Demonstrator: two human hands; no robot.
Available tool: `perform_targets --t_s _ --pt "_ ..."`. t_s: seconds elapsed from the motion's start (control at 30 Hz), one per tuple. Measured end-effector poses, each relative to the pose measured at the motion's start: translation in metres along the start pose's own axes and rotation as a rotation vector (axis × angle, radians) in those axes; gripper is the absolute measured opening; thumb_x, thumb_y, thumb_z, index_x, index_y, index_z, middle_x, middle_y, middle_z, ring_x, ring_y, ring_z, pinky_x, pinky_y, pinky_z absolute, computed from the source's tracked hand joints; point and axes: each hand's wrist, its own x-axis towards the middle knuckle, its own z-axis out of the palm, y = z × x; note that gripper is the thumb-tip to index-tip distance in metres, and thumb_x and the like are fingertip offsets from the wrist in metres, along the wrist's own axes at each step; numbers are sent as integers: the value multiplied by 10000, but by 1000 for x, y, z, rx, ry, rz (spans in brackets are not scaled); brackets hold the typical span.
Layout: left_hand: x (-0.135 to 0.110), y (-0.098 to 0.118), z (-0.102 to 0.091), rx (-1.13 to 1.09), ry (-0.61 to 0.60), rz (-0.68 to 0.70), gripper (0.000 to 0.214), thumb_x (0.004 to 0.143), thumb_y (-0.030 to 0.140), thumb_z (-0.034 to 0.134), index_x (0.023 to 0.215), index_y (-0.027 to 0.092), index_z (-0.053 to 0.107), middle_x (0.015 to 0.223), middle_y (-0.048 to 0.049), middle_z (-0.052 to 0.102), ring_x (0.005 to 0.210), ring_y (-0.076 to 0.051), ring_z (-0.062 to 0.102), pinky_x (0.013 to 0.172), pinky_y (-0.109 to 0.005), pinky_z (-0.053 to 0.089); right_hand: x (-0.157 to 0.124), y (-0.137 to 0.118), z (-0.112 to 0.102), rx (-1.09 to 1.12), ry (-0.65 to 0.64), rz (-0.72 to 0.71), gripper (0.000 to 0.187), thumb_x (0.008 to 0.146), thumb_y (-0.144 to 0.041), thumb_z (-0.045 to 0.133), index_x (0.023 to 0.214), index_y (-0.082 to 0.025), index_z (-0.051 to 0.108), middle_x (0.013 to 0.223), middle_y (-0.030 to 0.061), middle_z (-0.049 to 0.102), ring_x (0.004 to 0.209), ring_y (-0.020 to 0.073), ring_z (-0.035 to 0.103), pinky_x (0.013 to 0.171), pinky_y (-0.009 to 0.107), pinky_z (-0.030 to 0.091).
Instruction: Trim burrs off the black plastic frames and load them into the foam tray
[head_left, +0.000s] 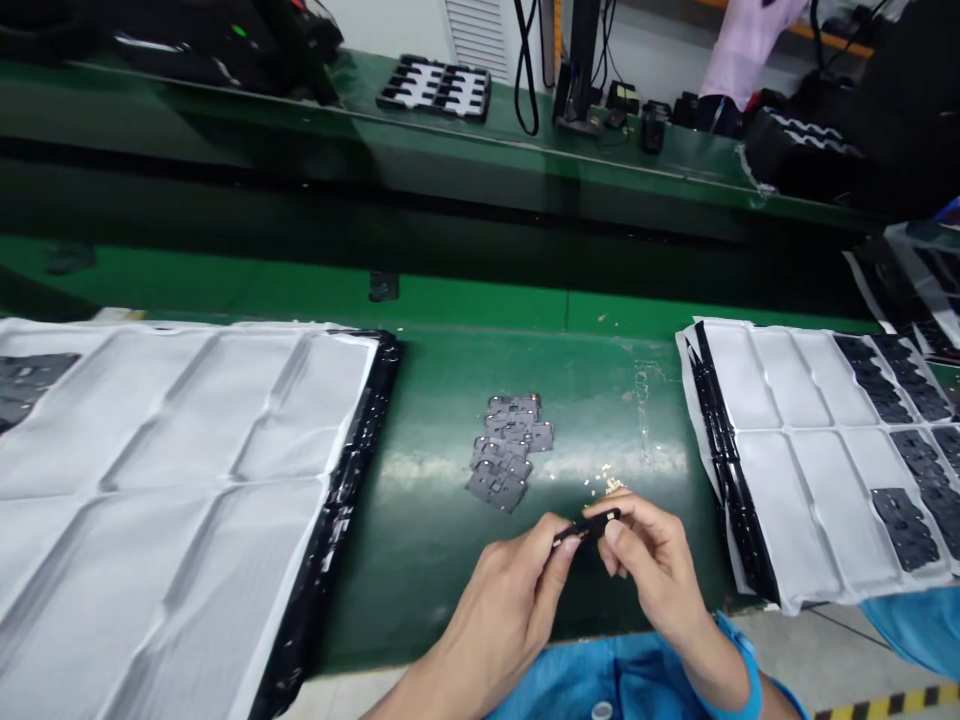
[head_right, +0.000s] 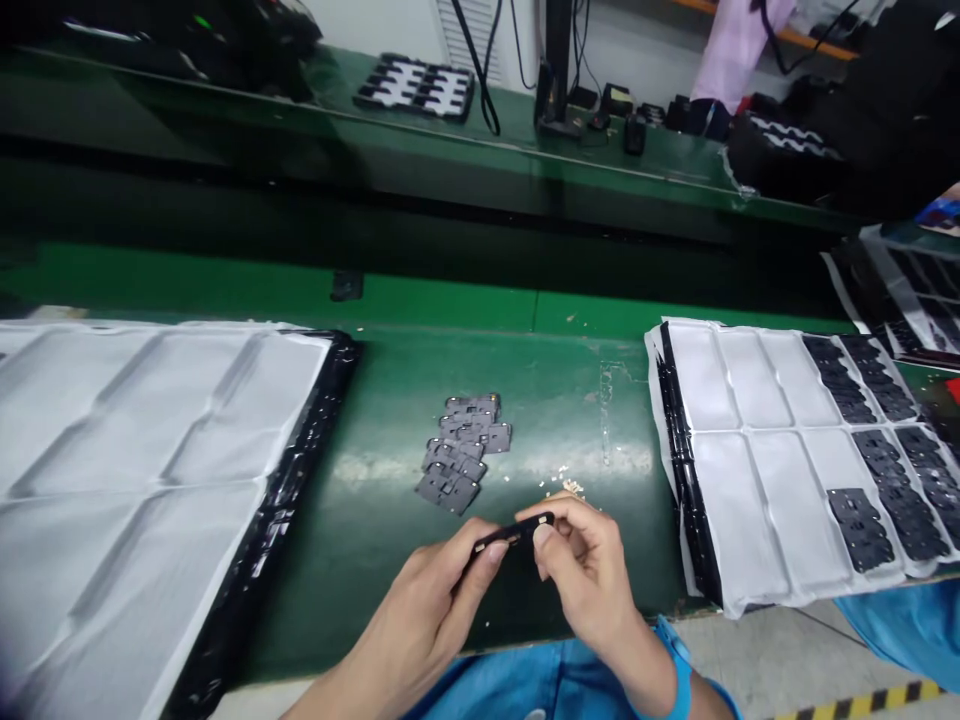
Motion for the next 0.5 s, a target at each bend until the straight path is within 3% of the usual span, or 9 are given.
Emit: perform_targets --t_s 0.33,0.5 --pt "8 -3 6 101 62 120 211 1108 194 377 979 253 533 728 56 636 527 -128 596 556 -235 406 9 5 -1 58 15 -108 226 1044 -290 595 951 -202 781 826 4 636 537 73 470 527 230 385" --pt "10 -5 9 97 78 123 196 1103 188 385 965 258 506 707 67 605 485 -123 552 511 -241 366 13 7 1 60 46 -127 242 1040 -268 575 922 -194 773 818 9 627 535 76 442 509 232 353"
